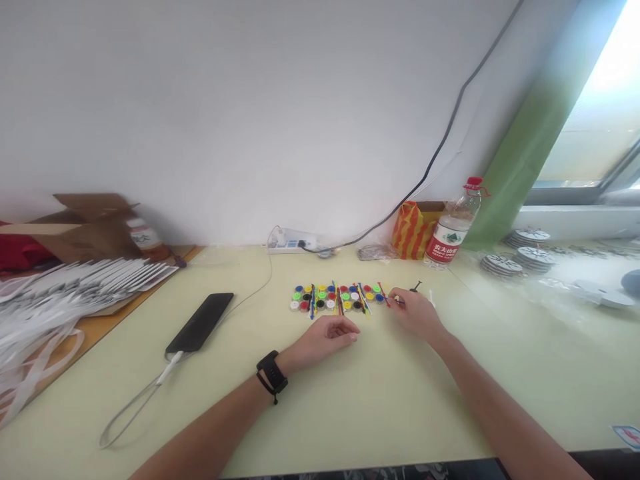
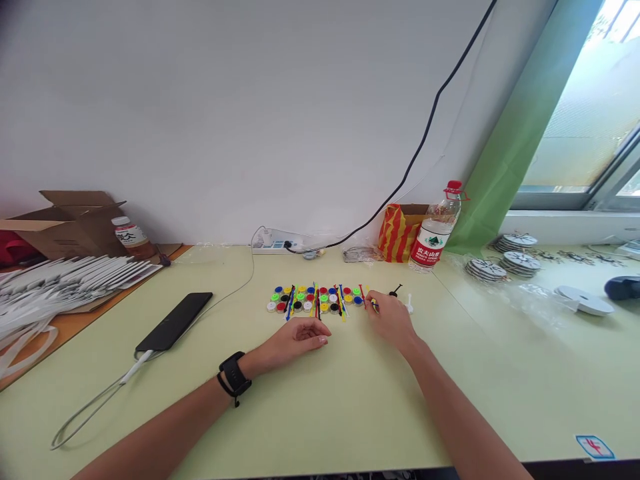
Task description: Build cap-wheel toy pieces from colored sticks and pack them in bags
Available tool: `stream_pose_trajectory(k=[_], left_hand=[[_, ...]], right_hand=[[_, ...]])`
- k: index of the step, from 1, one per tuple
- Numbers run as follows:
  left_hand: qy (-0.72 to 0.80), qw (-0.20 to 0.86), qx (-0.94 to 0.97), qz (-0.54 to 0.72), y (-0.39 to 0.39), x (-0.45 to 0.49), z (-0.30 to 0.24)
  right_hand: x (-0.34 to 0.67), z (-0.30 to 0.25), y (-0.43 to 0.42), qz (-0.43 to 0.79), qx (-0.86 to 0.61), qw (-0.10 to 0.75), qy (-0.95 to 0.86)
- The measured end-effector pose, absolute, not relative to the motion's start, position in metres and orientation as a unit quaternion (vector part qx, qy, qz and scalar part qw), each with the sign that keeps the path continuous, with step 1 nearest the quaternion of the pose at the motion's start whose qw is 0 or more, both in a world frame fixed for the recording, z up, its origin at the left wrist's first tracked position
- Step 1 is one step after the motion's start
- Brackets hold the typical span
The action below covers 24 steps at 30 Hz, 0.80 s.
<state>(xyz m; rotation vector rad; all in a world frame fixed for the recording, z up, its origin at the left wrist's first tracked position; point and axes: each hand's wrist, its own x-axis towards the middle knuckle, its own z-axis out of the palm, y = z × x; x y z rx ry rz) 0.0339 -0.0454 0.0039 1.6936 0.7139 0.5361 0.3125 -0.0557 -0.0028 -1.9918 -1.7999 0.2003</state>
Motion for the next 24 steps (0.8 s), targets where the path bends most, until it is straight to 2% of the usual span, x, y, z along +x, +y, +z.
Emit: stream_pose_trajectory(k=[6,10,15,19,24], left_hand=[[0.306,0.566,0.729,0.234,-0.046,0.034,0.003],[0.306,0.540,0.749,0.232,-0.051,0.034,0.002],[0.302,0.444,0.811,0.230,-0.058,0.035,0.007],[0.281,0.417,0.837,0.216,-0.058,0.036,0.010],[0.289,0.423,0.834,0.206,-0.056,0.035,0.008]], right_hand=[[0.319,0.009,-0.059,0.103,-0.719,0.225,-0.650],[0.320,0.019,-0.067,0.241,-0.635,0.218,-0.700],[0.287,0.024,-0.081,0.377,-0.481,0.224,-0.759],[0.265,0.021,-0.086,0.391,-0.436,0.238,-0.775],[0.269,0.020,-0.085,0.419,-0.461,0.278,-0.731]])
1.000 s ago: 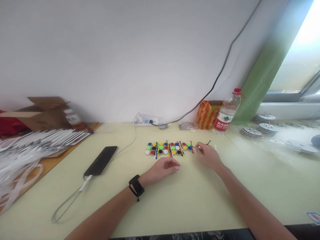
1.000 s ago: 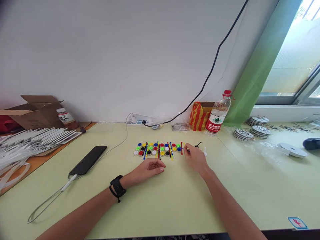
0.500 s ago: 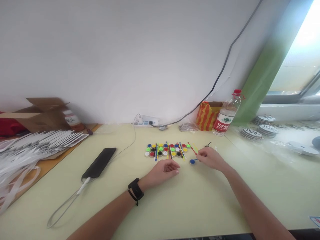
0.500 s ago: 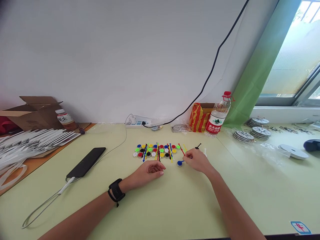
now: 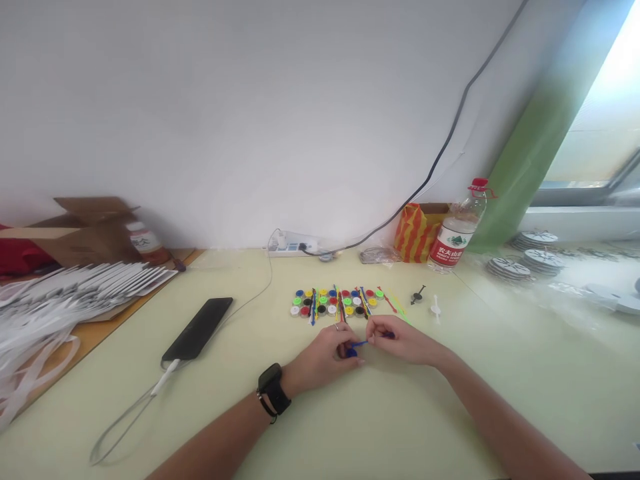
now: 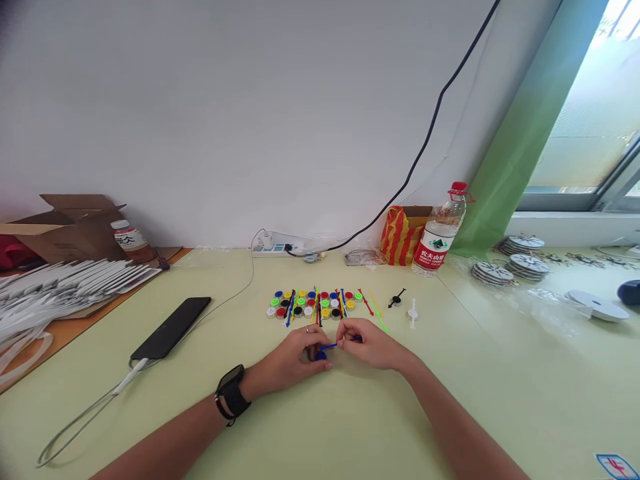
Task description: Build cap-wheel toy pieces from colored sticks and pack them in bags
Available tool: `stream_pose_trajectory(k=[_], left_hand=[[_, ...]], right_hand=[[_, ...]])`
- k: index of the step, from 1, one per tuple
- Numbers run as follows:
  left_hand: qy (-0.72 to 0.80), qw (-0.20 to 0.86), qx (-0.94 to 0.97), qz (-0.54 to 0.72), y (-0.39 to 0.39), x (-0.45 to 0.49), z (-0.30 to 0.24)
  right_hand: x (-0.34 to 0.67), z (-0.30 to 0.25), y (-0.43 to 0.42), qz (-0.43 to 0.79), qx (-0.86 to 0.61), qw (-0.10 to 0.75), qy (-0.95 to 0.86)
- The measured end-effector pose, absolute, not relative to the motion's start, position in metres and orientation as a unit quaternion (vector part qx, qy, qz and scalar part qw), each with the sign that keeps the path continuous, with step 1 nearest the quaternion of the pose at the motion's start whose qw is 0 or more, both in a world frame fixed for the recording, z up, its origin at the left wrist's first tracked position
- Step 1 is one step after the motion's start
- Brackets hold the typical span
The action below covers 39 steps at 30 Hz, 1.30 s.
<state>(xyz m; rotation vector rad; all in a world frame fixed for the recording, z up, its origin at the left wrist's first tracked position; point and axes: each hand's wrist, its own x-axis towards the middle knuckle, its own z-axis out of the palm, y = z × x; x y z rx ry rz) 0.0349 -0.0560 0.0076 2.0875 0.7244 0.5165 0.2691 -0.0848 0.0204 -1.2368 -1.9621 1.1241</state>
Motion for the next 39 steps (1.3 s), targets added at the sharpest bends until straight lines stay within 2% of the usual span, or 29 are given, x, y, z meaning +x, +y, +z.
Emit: stream_pose_trajectory(k=[13,18,22,32,39], left_hand=[[0.328,0.424,0.809,0.241,-0.054,0.034,0.006],[0.310,0.520,0.749,0.268,-0.053,0.037,0.002],[0.303,0.553,0.723,0.281,-0.052,0.036,0.002],[0.298,0.567,0.714,0.281,-0.050,0.036,0.004],[0.314,0.529,0.730,0.297,-0.046,0.034,0.001]], right_hand=[[0.247,0.016,-0.090,0.548,-0.385,0.358,-0.650],[0.245,0.012,-0.088,0.533,-0.389,0.368,-0.655],[0.246,0.012,-0.088,0.514,-0.394,0.370,-0.666],[0.241,0.004,-0.087,0.436,-0.430,0.384,-0.691],[0.240,0.004,-0.088,0.420,-0.445,0.359,-0.705]])
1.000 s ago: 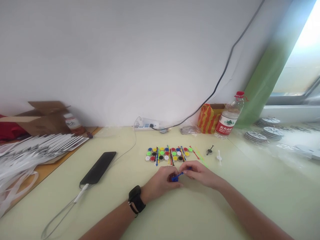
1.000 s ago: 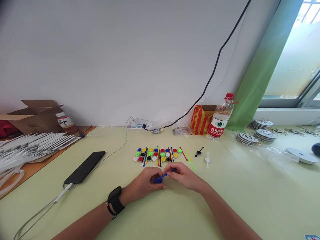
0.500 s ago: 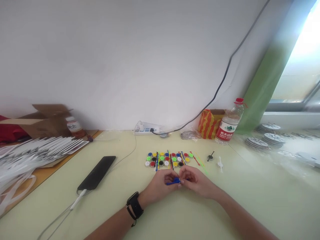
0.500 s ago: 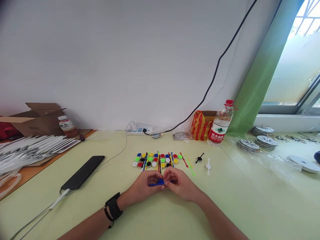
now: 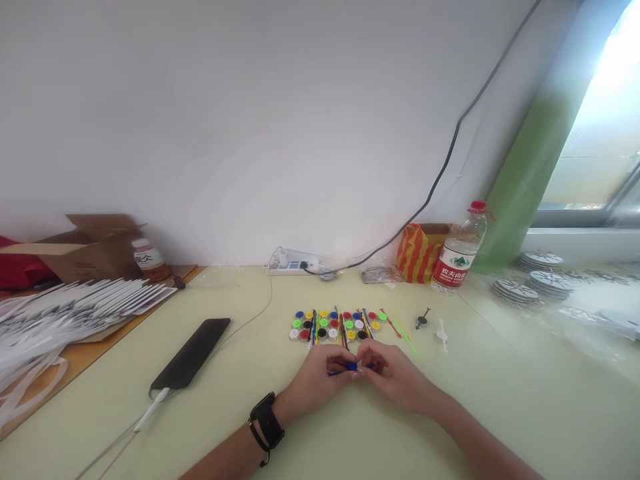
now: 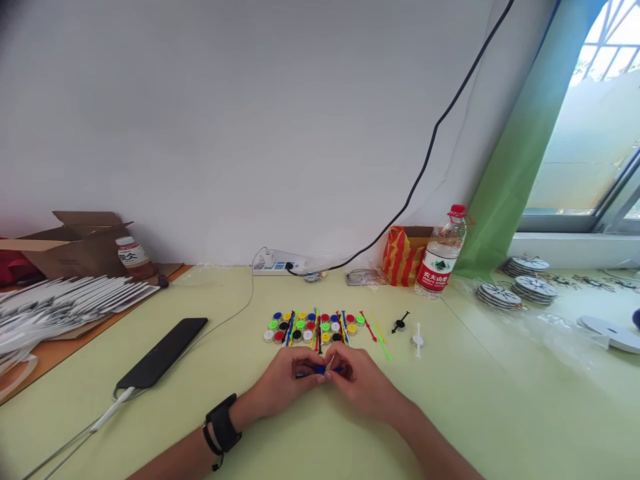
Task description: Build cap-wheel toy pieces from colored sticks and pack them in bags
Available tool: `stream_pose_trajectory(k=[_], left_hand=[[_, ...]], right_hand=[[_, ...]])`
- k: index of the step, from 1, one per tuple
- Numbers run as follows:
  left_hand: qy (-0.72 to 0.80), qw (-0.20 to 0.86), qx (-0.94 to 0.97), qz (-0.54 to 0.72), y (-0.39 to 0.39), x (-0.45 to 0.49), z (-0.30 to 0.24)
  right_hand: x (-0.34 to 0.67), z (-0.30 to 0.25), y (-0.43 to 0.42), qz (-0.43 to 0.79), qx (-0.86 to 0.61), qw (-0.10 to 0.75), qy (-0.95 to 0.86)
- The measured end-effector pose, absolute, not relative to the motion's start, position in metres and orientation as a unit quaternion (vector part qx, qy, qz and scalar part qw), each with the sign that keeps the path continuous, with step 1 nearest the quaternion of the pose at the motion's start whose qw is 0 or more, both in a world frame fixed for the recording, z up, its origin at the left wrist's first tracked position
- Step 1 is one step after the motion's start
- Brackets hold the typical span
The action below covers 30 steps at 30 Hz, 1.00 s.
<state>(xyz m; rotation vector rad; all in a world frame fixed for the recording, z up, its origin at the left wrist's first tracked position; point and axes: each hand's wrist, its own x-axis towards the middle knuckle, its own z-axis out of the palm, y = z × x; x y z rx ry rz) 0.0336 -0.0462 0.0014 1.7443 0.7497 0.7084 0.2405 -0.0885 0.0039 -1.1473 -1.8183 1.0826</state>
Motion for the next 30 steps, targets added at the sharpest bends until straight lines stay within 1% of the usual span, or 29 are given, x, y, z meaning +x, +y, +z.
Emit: stream_pose_trajectory(k=[6,13,15,20,23,25,27,30], left_hand=[[0.323,0.518,0.720,0.330,-0.047,0.032,0.008],[0.281,0.628,0.648,0.326,-0.044,0.032,0.010],[0.283,0.643,0.627,0.335,-0.041,0.032,0.008],[0.312,0.644,0.589,0.375,-0.032,0.031,-0.001],[0.321,0.635,0.583,0.392,-0.031,0.030,-0.002],[0.321,0.637,0.577,0.398,-0.031,0.030,-0.001],[0.325,0.637,0.569,0.405,-0.032,0.031,0.000],[0.329,0.636,0.561,0.416,-0.032,0.031,0.000]], right_hand=[[0.243,0.008,-0.087,0.426,-0.447,0.378,-0.690],[0.248,0.006,-0.083,0.472,-0.433,0.424,-0.640],[0.249,0.004,-0.082,0.458,-0.442,0.441,-0.633],[0.250,-0.002,-0.083,0.343,-0.477,0.457,-0.668],[0.247,-0.004,-0.088,0.344,-0.458,0.459,-0.680],[0.243,-0.004,-0.091,0.348,-0.457,0.476,-0.666],[0.241,-0.004,-0.092,0.371,-0.454,0.466,-0.662],[0.241,-0.003,-0.090,0.447,-0.433,0.413,-0.665]])
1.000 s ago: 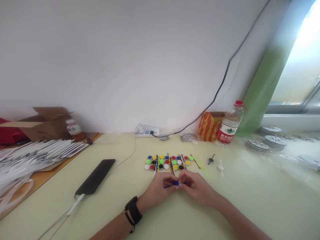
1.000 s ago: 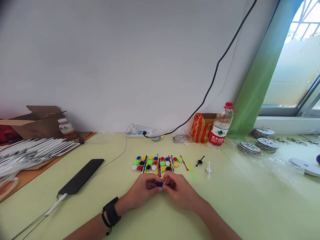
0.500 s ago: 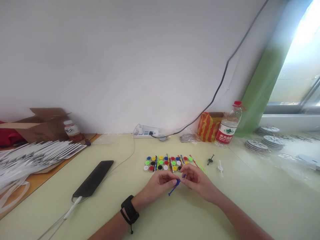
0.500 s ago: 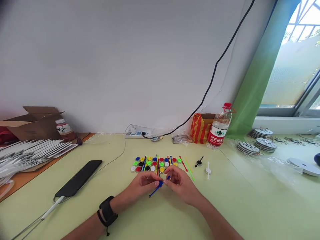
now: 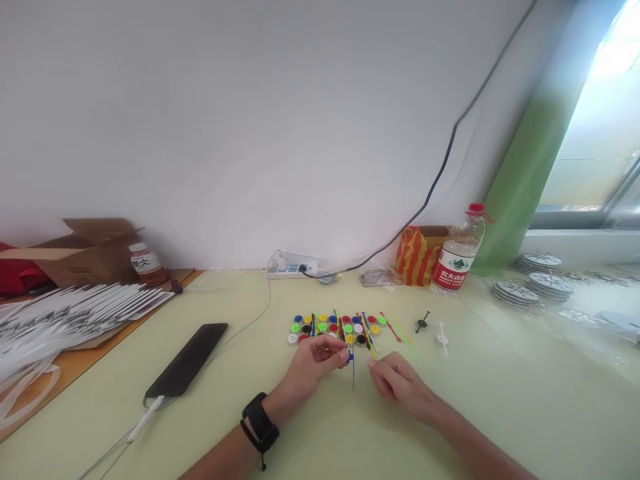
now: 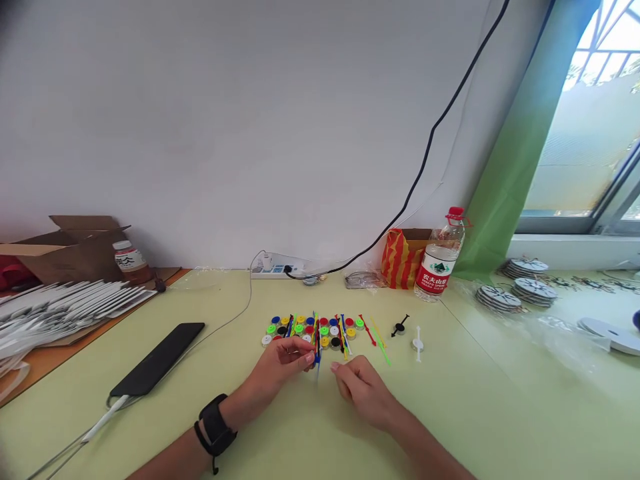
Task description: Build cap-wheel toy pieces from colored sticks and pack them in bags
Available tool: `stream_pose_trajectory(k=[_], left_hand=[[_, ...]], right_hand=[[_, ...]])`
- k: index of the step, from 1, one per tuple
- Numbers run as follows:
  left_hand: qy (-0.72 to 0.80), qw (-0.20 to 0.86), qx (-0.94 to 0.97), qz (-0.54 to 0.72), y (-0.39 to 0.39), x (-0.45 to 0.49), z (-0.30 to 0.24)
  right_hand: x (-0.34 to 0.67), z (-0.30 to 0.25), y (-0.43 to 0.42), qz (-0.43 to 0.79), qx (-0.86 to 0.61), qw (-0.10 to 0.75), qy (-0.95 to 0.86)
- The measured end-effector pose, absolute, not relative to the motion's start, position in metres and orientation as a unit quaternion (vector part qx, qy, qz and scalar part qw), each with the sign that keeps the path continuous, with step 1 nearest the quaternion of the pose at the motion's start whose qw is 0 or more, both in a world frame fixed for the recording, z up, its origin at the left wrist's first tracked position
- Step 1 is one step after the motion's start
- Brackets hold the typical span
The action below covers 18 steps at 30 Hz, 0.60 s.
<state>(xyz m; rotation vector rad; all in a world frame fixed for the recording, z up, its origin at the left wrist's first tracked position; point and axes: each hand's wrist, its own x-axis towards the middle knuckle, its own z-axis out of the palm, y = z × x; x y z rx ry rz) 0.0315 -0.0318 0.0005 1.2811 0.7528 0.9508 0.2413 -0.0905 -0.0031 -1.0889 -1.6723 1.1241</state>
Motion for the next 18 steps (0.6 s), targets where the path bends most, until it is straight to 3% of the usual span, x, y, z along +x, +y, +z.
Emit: stream_pose_trajectory(k=[11,18], left_hand=[[0.326,0.642,0.580,0.381,-0.041,0.033,0.012],[0.307,0.647,0.594,0.365,-0.044,0.036,0.007]], right_hand=[[0.243,0.006,-0.087,0.414,-0.444,0.425,-0.672],[0.242,0.005,-0.086,0.415,-0.435,0.388,-0.699]])
